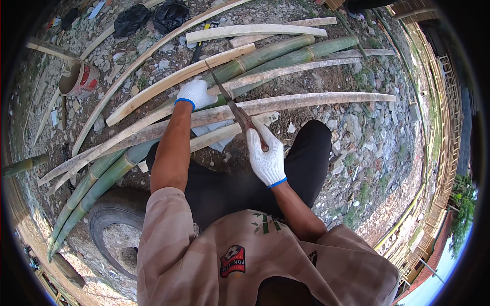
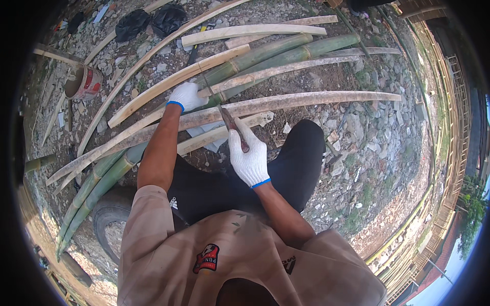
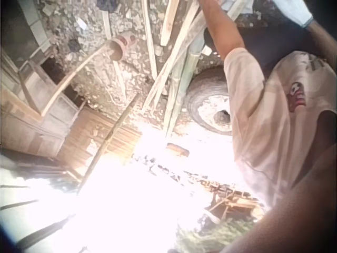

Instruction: Cutting bamboo poles using a hand saw in an outdoor manufacturing environment.

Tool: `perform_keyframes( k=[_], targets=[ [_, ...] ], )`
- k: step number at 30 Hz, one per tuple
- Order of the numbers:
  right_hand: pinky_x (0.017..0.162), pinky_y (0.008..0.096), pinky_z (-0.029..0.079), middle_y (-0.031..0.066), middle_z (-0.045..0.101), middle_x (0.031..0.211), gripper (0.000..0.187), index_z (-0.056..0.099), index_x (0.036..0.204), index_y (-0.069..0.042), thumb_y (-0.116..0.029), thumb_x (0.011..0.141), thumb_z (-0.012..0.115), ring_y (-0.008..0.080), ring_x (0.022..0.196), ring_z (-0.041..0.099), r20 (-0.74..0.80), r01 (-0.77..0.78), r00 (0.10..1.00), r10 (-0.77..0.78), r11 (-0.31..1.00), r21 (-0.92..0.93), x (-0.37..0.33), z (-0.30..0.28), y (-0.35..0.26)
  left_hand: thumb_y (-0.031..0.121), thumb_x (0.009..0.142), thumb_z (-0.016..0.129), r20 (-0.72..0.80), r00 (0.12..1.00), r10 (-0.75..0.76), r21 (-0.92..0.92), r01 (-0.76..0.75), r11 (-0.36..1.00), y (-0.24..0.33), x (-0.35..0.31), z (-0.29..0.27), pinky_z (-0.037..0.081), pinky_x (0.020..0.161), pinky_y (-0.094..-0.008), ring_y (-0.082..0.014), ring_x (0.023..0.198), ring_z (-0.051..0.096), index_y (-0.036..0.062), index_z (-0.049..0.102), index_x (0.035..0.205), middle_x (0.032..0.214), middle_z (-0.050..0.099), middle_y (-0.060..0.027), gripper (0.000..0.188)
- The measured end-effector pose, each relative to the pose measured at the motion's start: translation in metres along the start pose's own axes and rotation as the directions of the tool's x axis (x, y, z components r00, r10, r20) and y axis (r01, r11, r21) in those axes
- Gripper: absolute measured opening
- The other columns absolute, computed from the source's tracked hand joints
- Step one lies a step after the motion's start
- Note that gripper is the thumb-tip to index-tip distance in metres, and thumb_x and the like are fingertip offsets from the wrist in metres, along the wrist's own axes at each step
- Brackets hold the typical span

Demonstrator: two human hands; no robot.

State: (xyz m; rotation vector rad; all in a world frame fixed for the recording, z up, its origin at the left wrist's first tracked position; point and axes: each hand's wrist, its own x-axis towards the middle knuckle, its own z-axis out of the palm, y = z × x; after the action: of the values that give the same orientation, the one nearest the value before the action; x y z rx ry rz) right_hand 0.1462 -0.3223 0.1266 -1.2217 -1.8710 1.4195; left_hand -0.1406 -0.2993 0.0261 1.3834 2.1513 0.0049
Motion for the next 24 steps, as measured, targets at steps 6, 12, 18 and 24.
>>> perform_keyframes(
  k=[6, 12, 18, 24],
  targets=[
    [0.076, 0.0249, 0.052, 0.0107, 0.076, 0.103, 0.042, 0.062, 0.139, 0.006, -0.020, 0.107, 0.062, 0.0073, 0.085, 0.063, -0.044, -0.004, 0.999, 0.001, 0.999, -0.054, 0.026, 0.025, 0.005, 0.048, 0.081, 0.076, -0.023, 1.000, -0.009, 0.008, 0.009, 1.000, 0.012, 0.000, -0.003, 0.058, 0.095, -0.0505, -0.0416, 0.104, 0.073, 0.0051, 0.079, 0.111, 0.111, 0.075, -0.0266, 0.052],
    [0.081, 0.0362, 0.058, 0.0245, 0.076, 0.102, 0.042, 0.065, 0.135, 0.005, -0.023, 0.104, 0.063, 0.0283, 0.086, 0.076, -0.073, 0.081, 0.994, -0.083, 0.996, -0.037, 0.091, 0.067, 0.013, 0.047, 0.079, 0.075, 0.002, 1.000, -0.031, -0.044, 0.031, 0.999, 0.015, -0.002, -0.005, 0.058, 0.094, -0.0495, -0.0417, 0.102, 0.073, 0.0027, 0.080, 0.104, 0.111, 0.074, -0.0276, 0.051],
    [0.094, 0.0305, 0.054, 0.0231, 0.075, 0.119, 0.042, 0.062, 0.138, 0.008, -0.019, 0.107, 0.062, 0.0170, 0.109, 0.071, -0.030, 0.041, 0.999, -0.040, 0.998, 0.049, 0.025, 0.030, 0.012, 0.049, 0.081, 0.075, 0.028, 0.999, -0.027, -0.022, 0.028, 0.999, 0.009, 0.001, -0.003, 0.057, 0.096, -0.0498, -0.0422, 0.104, 0.073, 0.0048, 0.079, 0.113, 0.112, 0.074, -0.0274, 0.055],
    [0.085, 0.0318, 0.058, 0.0214, 0.078, 0.105, 0.038, 0.067, 0.133, 0.004, -0.018, 0.103, 0.067, 0.0209, 0.097, 0.077, -0.069, 0.134, 0.988, -0.136, 0.991, -0.031, 0.040, 0.011, 0.014, 0.051, 0.082, 0.075, 0.027, 0.997, -0.075, -0.012, 0.075, 0.997, 0.021, 0.000, -0.010, 0.055, 0.101, -0.0481, -0.0417, 0.116, 0.069, 0.0043, 0.078, 0.116, 0.128, 0.069, -0.0280, 0.059]
  ],
)
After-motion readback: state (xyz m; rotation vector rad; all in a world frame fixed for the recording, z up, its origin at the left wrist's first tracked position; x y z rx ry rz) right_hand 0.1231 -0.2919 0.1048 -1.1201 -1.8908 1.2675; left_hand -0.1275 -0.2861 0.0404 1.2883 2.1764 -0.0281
